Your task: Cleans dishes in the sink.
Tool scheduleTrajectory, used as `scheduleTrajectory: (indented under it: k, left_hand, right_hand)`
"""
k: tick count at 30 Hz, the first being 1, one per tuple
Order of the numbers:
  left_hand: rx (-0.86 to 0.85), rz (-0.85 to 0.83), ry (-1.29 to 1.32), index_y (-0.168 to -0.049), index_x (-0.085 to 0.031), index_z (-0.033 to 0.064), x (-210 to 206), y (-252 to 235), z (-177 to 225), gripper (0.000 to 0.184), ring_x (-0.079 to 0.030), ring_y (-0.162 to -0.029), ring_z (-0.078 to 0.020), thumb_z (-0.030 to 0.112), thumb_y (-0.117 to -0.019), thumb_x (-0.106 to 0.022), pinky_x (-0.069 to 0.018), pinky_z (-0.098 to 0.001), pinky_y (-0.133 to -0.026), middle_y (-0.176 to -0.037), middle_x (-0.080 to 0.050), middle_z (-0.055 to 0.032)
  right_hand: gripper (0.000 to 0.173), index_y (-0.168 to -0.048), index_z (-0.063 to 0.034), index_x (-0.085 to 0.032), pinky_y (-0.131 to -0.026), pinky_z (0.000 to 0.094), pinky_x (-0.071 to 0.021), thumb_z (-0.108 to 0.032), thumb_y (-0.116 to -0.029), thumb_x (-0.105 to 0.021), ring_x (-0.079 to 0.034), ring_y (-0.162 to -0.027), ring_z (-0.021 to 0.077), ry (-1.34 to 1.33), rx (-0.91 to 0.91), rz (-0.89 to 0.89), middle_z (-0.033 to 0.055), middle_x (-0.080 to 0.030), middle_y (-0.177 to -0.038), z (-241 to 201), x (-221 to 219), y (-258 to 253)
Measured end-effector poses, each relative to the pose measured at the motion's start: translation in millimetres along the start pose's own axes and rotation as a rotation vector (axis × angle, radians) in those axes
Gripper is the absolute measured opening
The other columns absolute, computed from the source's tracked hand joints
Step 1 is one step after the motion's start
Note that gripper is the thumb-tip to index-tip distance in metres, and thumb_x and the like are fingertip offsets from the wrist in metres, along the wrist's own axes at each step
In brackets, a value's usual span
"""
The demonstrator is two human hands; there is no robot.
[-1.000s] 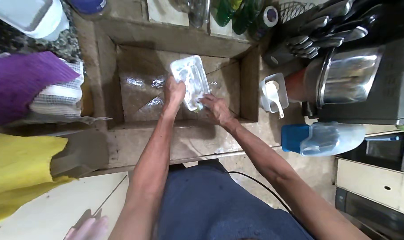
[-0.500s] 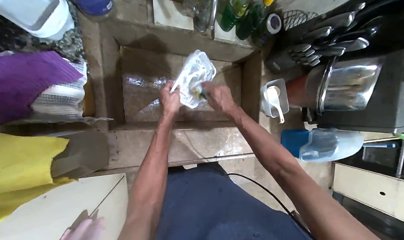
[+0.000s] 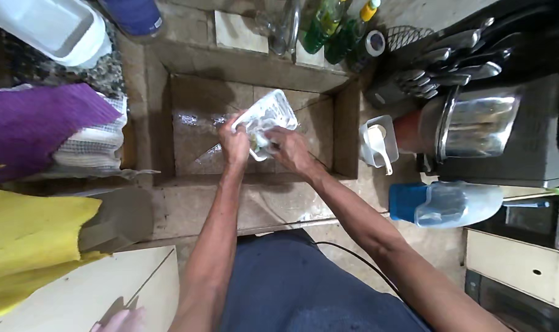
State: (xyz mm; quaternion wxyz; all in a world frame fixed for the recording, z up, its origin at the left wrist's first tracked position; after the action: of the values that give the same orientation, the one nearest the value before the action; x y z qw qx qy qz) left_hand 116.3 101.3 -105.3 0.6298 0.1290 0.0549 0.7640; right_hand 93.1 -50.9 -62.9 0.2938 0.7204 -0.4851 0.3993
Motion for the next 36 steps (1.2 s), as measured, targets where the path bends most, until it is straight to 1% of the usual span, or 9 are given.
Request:
scheduleTrajectory:
  k: [2,5,8,13,16,19,26,32,36]
  left_hand:
    - [-0.004,0.012,0.036,-0.127,-0.07,0.0049,-8.3,5.2,-0.5,0.033,-0.064,-0.121,-0.0137,0.002,-0.1003,-0.05,-0.0506,-0.0358,-0.106,-0.129,-0.07,-0.0091]
    - [0.039,0.026,0.082,-0.126,-0.07,0.0048,-10.7,14.9,-1.0,0.033,-0.065,-0.117,-0.0133,0.002,-0.1002,-0.05,-0.0518,-0.0357,-0.103,-0.126,-0.07,-0.0095]
    - [0.041,0.003,0.079,-0.125,-0.07,0.0047,-13.5,12.3,-5.5,0.033,-0.065,-0.117,-0.0145,0.004,-0.1007,-0.049,-0.0522,-0.0374,-0.103,-0.127,-0.07,-0.0097]
    - [0.059,-0.004,0.077,-0.125,-0.07,0.0025,-16.2,17.0,-10.4,0.032,-0.066,-0.116,-0.0148,0.003,-0.1003,-0.05,-0.0524,-0.0375,-0.103,-0.126,-0.07,-0.011]
    - [0.029,-0.03,-0.018,-0.123,-0.071,0.004,-14.6,12.7,-8.3,0.032,-0.066,-0.114,-0.0156,0.005,-0.0999,-0.049,-0.0521,-0.0393,-0.102,-0.123,-0.071,-0.0109]
    - [0.033,-0.026,-0.09,-0.123,-0.072,0.0061,-4.1,12.6,-7.0,0.034,-0.067,-0.115,-0.015,0.004,-0.1002,-0.047,-0.0521,-0.0392,-0.103,-0.123,-0.072,-0.0107]
    - [-0.043,-0.037,-0.209,-0.122,-0.073,0.0078,8.8,-4.7,7.6,0.035,-0.067,-0.115,-0.0138,0.003,-0.0984,-0.048,-0.0517,-0.0384,-0.103,-0.121,-0.072,-0.0085]
    - [-0.008,-0.132,-0.272,-0.122,-0.073,0.0129,12.2,-23.8,14.7,0.033,-0.067,-0.113,-0.017,0.006,-0.0977,-0.051,-0.053,-0.0447,-0.099,-0.121,-0.072,-0.0078]
    - [-0.006,-0.167,-0.269,-0.12,-0.073,0.0131,1.7,-26.4,21.0,0.034,-0.068,-0.11,-0.0158,0.004,-0.0957,-0.052,-0.0551,-0.0434,-0.096,-0.119,-0.072,-0.0069]
  right_hand:
    - [0.026,-0.114,-0.0126,-0.077,-0.075,0.0526,-0.0595,-0.014,-0.0889,-0.072,-0.072,-0.092,0.0285,0.046,-0.046,0.032,0.0088,-0.072,-0.117,9.9,8.6,-8.8]
    - [0.025,-0.112,-0.0124,-0.078,-0.081,0.0549,-0.0576,-0.021,-0.0899,-0.073,-0.071,-0.099,0.0314,0.112,-0.222,0.108,0.0098,-0.072,-0.118,37.0,26.2,-16.2]
    - [0.025,-0.107,-0.0082,-0.078,-0.086,0.0501,-0.0587,-0.024,-0.0868,-0.077,-0.07,-0.1,0.029,0.059,-0.032,0.111,0.0107,-0.073,-0.11,10.0,2.5,-7.9]
    - [0.035,-0.122,-0.0033,-0.072,-0.089,0.0536,-0.057,-0.02,-0.0914,-0.072,-0.07,-0.104,0.033,0.004,-0.226,0.114,0.0162,-0.071,-0.119,38.6,11.9,-20.4]
    - [0.037,-0.126,-0.0024,-0.069,-0.087,0.0533,-0.0588,-0.014,-0.0915,-0.071,-0.071,-0.101,0.0324,-0.025,-0.066,0.002,0.017,-0.069,-0.121,13.0,-8.3,-15.0]
    - [0.043,-0.136,-0.0044,-0.064,-0.094,0.0553,-0.0563,-0.012,-0.094,-0.067,-0.069,-0.11,0.0344,0.005,-0.182,-0.061,0.0172,-0.066,-0.132,39.1,-4.2,-17.1]
    - [0.035,-0.131,-0.0095,-0.069,-0.091,0.0529,-0.0575,-0.008,-0.0959,-0.063,-0.071,-0.105,0.0314,-0.017,0.062,-0.191,0.0131,-0.069,-0.128,24.1,3.7,6.2]
    - [0.035,-0.134,-0.006,-0.066,-0.101,0.0459,-0.0537,-0.008,-0.0997,-0.056,-0.068,-0.113,0.0238,-0.25,-0.119,-0.118,0.0125,-0.069,-0.129,45.8,16.8,22.9]
    - [0.044,-0.133,-0.0094,-0.067,-0.092,0.0507,-0.0577,-0.011,-0.0898,-0.069,-0.07,-0.11,0.026,-0.131,0.056,-0.12,0.0102,-0.067,-0.132,34.4,3.0,30.1]
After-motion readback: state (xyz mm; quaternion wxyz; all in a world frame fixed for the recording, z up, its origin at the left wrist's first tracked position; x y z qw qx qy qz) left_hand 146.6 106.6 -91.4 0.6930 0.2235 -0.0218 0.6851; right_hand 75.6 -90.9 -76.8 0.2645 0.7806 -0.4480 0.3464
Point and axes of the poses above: each hand's wrist, its own y-axis away from the middle knuckle, its own x-axis out of the back of the hand, z = x × y, the point moved 9 cm from there along -y, towards the middle knuckle
